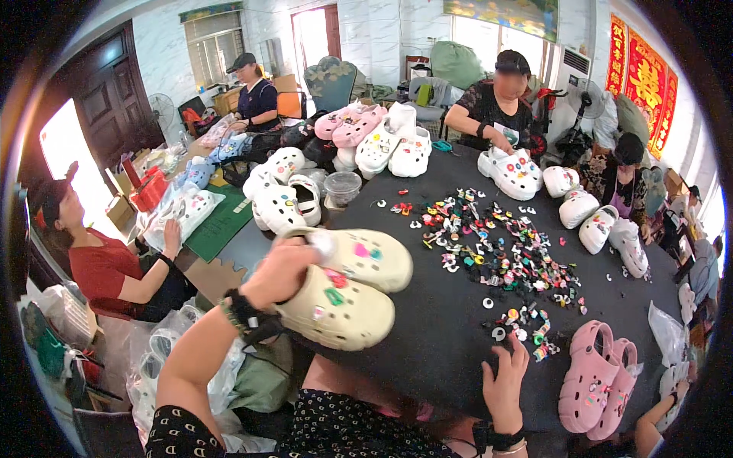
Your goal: Decorating clog-style shoes with colorful charms and packaging them.
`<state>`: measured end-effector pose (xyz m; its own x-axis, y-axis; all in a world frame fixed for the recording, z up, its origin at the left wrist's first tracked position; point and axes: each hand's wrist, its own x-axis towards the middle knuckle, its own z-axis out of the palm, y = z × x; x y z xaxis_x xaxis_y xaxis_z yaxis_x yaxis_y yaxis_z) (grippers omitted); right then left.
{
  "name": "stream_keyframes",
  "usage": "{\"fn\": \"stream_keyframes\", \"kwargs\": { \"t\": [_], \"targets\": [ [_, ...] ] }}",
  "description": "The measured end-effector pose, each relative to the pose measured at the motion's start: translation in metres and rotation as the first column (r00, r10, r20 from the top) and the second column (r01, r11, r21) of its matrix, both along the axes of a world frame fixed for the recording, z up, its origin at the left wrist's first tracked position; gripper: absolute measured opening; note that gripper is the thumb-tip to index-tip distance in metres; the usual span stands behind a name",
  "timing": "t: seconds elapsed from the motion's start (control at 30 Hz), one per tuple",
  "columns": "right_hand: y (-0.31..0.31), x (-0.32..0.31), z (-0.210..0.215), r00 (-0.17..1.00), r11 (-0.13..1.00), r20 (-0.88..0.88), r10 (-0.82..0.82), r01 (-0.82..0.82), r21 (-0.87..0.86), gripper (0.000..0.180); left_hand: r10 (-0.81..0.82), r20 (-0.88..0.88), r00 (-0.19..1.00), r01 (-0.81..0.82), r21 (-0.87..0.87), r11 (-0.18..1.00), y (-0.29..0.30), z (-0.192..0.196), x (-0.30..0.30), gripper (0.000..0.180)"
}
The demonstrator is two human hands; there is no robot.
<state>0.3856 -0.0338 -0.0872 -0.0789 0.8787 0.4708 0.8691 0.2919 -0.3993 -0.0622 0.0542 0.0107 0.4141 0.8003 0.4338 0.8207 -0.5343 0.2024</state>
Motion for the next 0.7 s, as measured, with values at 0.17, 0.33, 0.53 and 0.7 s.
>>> {"fn": "stream_keyframes", "kwargs": {
  "t": [0.17,0.33,0.53,0.7],
  "targets": [
    [0.001,-0.002,-0.016,0.997,0.998,0.038,-0.065,0.064,0.019,0.027,0.411,0.293,0.863,-0.406,-0.082,0.910,-0.031,0.005,-0.108,0.026],
    [0.014,-0.015,-0.015,0.999,1.000,0.022,-0.027,0.027,0.006,0.023,0.398,0.614,0.682,-0.406,-0.135,0.904,-0.026,-0.023,-0.176,0.035],
    [0.009,-0.007,-0.011,0.997,0.997,0.037,-0.069,0.069,0.017,0.022,0.487,0.310,0.816,-0.432,-0.232,0.871,-0.052,0.017,-0.485,0.032],
    [0.003,-0.002,-0.010,0.996,0.997,0.020,-0.081,0.081,-0.003,0.021,0.557,0.020,0.830,-0.537,-0.238,0.809,0.046,0.001,-0.494,0.030]
  ]
}}
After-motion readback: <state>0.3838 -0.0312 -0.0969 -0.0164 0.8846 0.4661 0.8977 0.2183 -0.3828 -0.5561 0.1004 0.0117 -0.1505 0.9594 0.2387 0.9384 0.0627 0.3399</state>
